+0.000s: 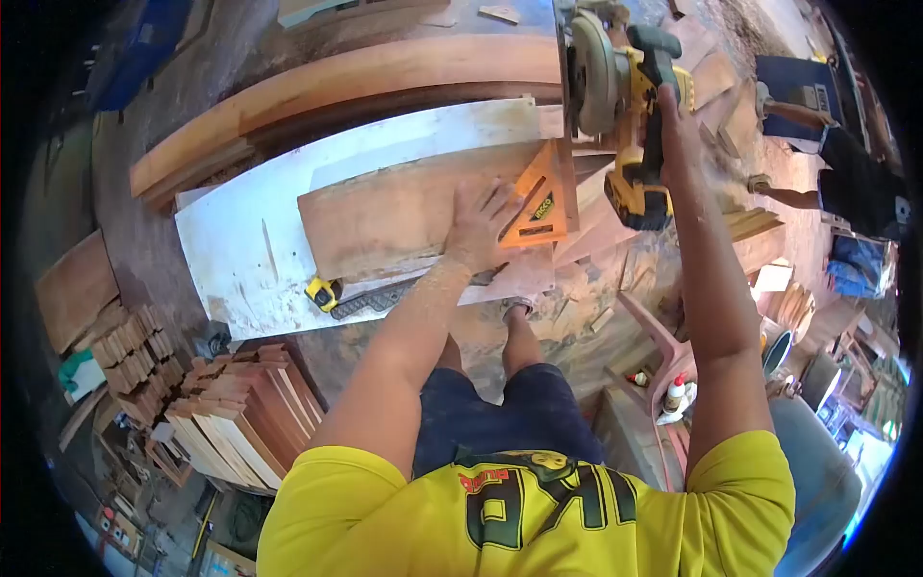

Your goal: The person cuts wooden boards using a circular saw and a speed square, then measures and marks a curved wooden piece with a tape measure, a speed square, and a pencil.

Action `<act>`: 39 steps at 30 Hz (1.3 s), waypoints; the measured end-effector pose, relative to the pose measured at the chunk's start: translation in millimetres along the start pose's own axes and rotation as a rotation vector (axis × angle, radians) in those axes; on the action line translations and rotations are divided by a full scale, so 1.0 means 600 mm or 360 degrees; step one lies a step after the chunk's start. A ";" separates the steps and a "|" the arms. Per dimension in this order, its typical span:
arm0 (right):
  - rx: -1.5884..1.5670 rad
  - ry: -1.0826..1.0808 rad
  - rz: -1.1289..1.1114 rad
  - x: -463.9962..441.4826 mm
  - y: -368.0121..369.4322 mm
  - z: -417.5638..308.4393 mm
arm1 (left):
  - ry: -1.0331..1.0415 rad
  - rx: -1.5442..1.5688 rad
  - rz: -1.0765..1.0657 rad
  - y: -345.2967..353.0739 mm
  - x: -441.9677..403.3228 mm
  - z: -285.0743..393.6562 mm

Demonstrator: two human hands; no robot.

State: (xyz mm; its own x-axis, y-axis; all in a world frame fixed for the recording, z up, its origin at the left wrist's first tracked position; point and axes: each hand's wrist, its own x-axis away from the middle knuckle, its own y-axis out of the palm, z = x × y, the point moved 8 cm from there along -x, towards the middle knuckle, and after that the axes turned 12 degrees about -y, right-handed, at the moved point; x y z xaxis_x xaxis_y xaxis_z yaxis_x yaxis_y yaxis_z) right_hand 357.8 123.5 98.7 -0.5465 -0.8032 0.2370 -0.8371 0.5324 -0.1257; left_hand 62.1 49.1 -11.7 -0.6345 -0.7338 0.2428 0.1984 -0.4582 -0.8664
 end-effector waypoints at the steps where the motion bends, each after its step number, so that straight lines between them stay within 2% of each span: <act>1: 0.0157 -0.0016 0.0018 0.018 -0.009 -0.001 | 0.0008 0.0023 0.0038 -0.004 -0.004 -0.003; 6: 0.0444 0.0059 0.0058 0.155 -0.063 0.019 | -0.0038 0.0073 0.0124 -0.025 0.010 0.004; 9: 0.0326 0.0127 0.0015 0.222 -0.074 0.033 | -0.0047 0.0099 0.0146 -0.024 0.019 0.004; 11: 0.0214 0.0116 0.0129 0.253 -0.076 0.014 | 0.0054 0.0220 0.0268 -0.032 0.021 0.004; 17: 0.0239 0.0050 -0.0056 0.311 -0.028 -0.014 | -0.0015 0.0197 0.0263 -0.029 0.077 -0.043; 25: 0.0255 0.0018 -0.0529 0.374 0.198 -0.064 | -0.0306 -0.0042 0.0352 -0.061 0.219 -0.224; 27: 0.0283 -0.0008 -0.0637 0.396 0.274 -0.070 | -0.0299 -0.0061 0.0491 -0.076 0.242 -0.245; 29: 0.0296 -0.0058 -0.0673 0.413 0.350 -0.068 | -0.0326 0.0051 0.0537 -0.083 0.263 -0.254; 32: 0.0262 -0.0006 -0.0948 0.457 0.490 -0.086 | -0.0420 0.0177 0.0606 -0.090 0.316 -0.251; 34: 0.0145 -0.0021 -0.1071 0.503 0.591 -0.111 | -0.0717 0.0815 0.0419 -0.048 0.379 -0.285; 36: 0.0035 -0.0087 -0.1199 0.530 0.697 -0.084 | -0.0788 0.0540 0.0830 -0.127 0.459 -0.279; 37: -0.0003 -0.0107 -0.1260 0.539 0.748 -0.049 | -0.0893 0.0889 0.0800 -0.116 0.493 -0.287; 38: 0.0103 0.0051 -0.1342 0.558 0.797 -0.032 | -0.0983 0.1244 0.0742 -0.097 0.524 -0.290; 39: 0.0195 0.0006 -0.1389 0.574 0.836 -0.044 | -0.0961 0.1087 0.0570 -0.097 0.549 -0.279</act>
State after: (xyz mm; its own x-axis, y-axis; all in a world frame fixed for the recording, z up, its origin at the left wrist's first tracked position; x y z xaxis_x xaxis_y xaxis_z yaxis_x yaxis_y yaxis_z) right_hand -249.7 120.7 142.5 0.2889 -0.9090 0.3003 -0.9529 -0.3032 -0.0009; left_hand -283.7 -82.2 46.0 -0.0011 -0.9323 0.3617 0.8153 -0.2103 -0.5395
